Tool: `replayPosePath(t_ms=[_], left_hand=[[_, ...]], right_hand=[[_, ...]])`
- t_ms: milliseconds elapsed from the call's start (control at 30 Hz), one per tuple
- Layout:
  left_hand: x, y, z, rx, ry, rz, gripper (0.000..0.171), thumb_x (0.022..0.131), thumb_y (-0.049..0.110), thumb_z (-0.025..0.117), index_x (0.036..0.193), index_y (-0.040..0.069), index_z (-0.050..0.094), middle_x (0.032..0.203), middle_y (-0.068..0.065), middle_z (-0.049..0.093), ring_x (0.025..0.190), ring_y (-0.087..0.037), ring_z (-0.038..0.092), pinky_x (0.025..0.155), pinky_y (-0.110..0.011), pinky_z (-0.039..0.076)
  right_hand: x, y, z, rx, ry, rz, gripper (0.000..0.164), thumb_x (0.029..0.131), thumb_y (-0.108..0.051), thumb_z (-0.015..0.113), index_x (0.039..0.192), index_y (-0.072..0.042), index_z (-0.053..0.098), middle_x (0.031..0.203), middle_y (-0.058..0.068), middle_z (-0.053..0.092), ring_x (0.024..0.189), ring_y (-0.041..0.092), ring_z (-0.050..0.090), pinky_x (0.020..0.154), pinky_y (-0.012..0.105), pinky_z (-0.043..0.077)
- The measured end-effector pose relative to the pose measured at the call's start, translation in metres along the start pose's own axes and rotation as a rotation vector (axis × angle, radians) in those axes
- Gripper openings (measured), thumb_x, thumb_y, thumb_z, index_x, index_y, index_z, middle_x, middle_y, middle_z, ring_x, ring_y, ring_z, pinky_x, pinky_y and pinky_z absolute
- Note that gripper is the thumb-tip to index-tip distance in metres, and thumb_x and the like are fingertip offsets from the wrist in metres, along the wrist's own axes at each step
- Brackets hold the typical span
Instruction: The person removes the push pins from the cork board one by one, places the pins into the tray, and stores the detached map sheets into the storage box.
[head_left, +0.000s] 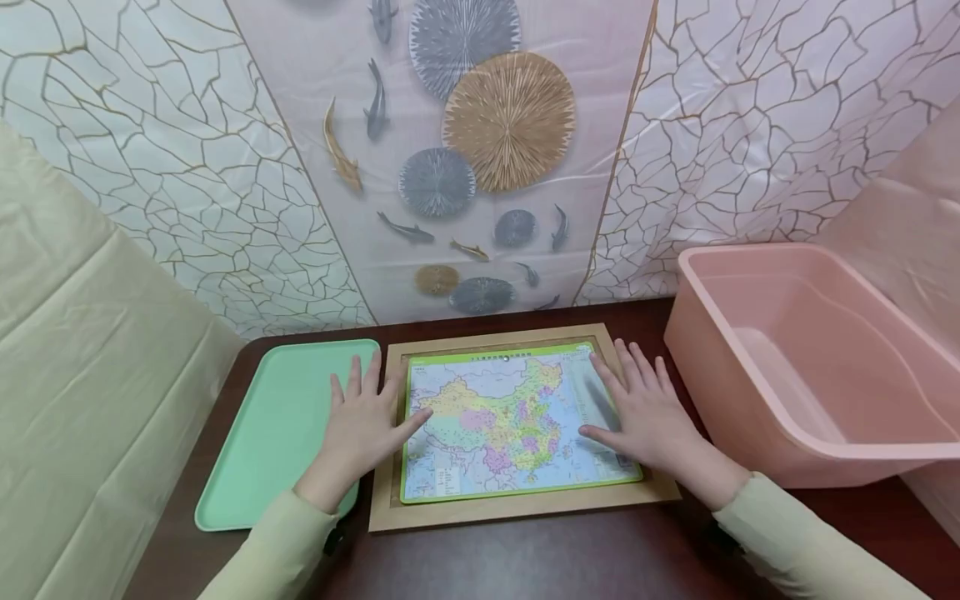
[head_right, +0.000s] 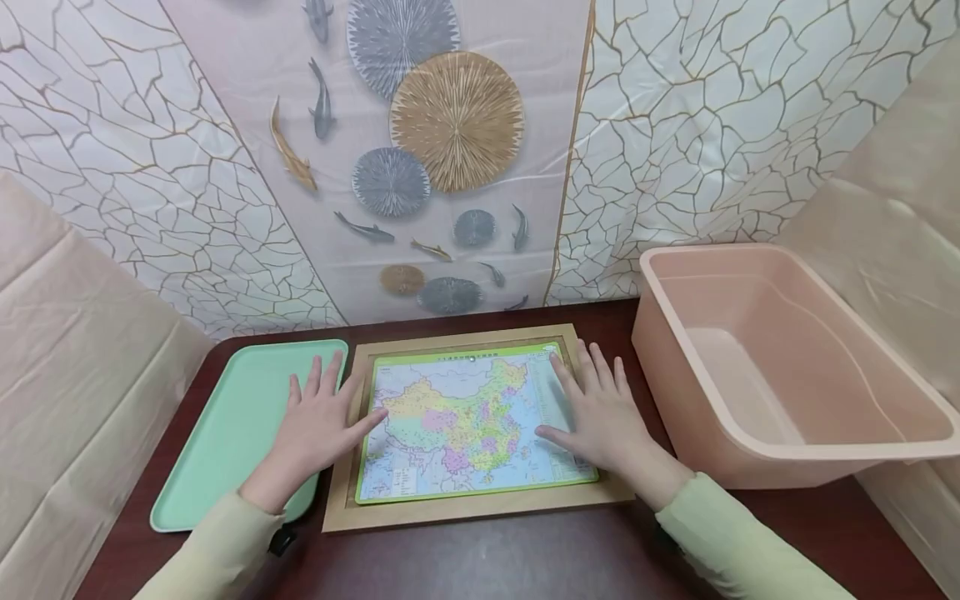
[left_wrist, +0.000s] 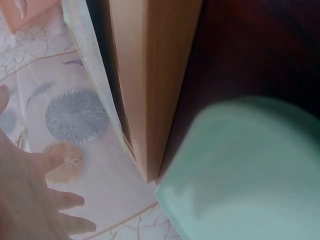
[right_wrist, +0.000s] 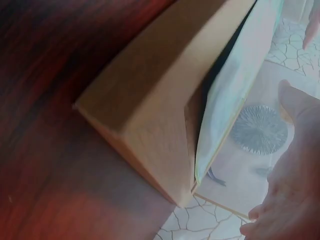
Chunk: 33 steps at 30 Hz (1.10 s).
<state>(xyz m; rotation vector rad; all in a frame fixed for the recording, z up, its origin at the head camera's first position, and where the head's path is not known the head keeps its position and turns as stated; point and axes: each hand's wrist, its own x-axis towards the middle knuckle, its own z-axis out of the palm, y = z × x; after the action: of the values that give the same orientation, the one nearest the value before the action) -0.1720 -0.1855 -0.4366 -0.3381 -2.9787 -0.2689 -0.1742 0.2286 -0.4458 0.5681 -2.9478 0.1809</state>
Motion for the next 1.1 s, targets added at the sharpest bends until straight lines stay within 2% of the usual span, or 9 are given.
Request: replayPosePath(t_ms=[200, 400, 600, 800, 967, 1100], left_hand=[[0.007, 0.007, 0.003, -0.013, -0.020, 0.014, 0.089, 0.098, 0.070, 0.059, 0.167, 0.018, 0.037, 0.175, -0.026, 0.021, 0.161, -0.055, 0.013, 0.124, -0.082, 0.012], [0.013, 0.012, 0.010, -0.016, -0.032, 0.026, 0.088, 0.099, 0.071, 0.057, 0.167, 0.018, 0.037, 0.175, -0.025, 0.018, 0.162, -0.052, 0.011, 0.126, -0.080, 0.013], [0.019, 0.020, 0.014, -0.026, -0.044, 0.056, 0.086, 0.100, 0.070, 0.057, 0.166, 0.017, 0.039, 0.173, -0.028, 0.023, 0.162, -0.052, 0.012, 0.127, -0.078, 0.014], [0.025, 0.029, 0.016, -0.046, -0.079, 0.083, 0.084, 0.102, 0.069, 0.053, 0.167, 0.018, 0.037, 0.174, -0.028, 0.023, 0.162, -0.052, 0.016, 0.128, -0.076, 0.014], [0.032, 0.036, 0.018, -0.035, -0.117, 0.095, 0.085, 0.103, 0.071, 0.049, 0.168, 0.018, 0.034, 0.173, -0.028, 0.024, 0.161, -0.053, 0.019, 0.130, -0.073, 0.017], [0.037, 0.041, 0.019, -0.030, -0.143, 0.106, 0.085, 0.104, 0.071, 0.047, 0.169, 0.019, 0.032, 0.174, -0.027, 0.020, 0.162, -0.052, 0.015, 0.131, -0.070, 0.016]], right_hand=[[-0.001, -0.007, 0.008, 0.026, -0.025, 0.007, 0.109, 0.089, -0.068, 0.073, 0.169, -0.011, 0.027, 0.172, 0.032, 0.021, 0.160, 0.054, 0.015, 0.128, 0.076, 0.014], [-0.003, -0.012, 0.015, 0.059, -0.038, 0.016, 0.104, 0.092, -0.066, 0.072, 0.168, -0.009, 0.029, 0.172, 0.033, 0.021, 0.159, 0.055, 0.020, 0.126, 0.076, 0.019], [-0.007, -0.017, 0.022, 0.094, -0.050, 0.004, 0.102, 0.094, -0.065, 0.070, 0.167, -0.004, 0.031, 0.170, 0.035, 0.024, 0.157, 0.057, 0.025, 0.126, 0.075, 0.022], [-0.011, -0.019, 0.030, 0.129, -0.085, 0.003, 0.101, 0.095, -0.064, 0.069, 0.167, -0.004, 0.031, 0.171, 0.033, 0.023, 0.160, 0.052, 0.021, 0.127, 0.074, 0.021], [-0.014, -0.019, 0.032, 0.126, -0.109, 0.003, 0.099, 0.096, -0.065, 0.066, 0.166, -0.004, 0.032, 0.172, 0.031, 0.025, 0.160, 0.050, 0.024, 0.128, 0.072, 0.023], [-0.016, -0.018, 0.033, 0.133, -0.116, -0.008, 0.097, 0.098, -0.067, 0.063, 0.166, -0.004, 0.033, 0.171, 0.030, 0.027, 0.159, 0.050, 0.027, 0.127, 0.072, 0.024]])
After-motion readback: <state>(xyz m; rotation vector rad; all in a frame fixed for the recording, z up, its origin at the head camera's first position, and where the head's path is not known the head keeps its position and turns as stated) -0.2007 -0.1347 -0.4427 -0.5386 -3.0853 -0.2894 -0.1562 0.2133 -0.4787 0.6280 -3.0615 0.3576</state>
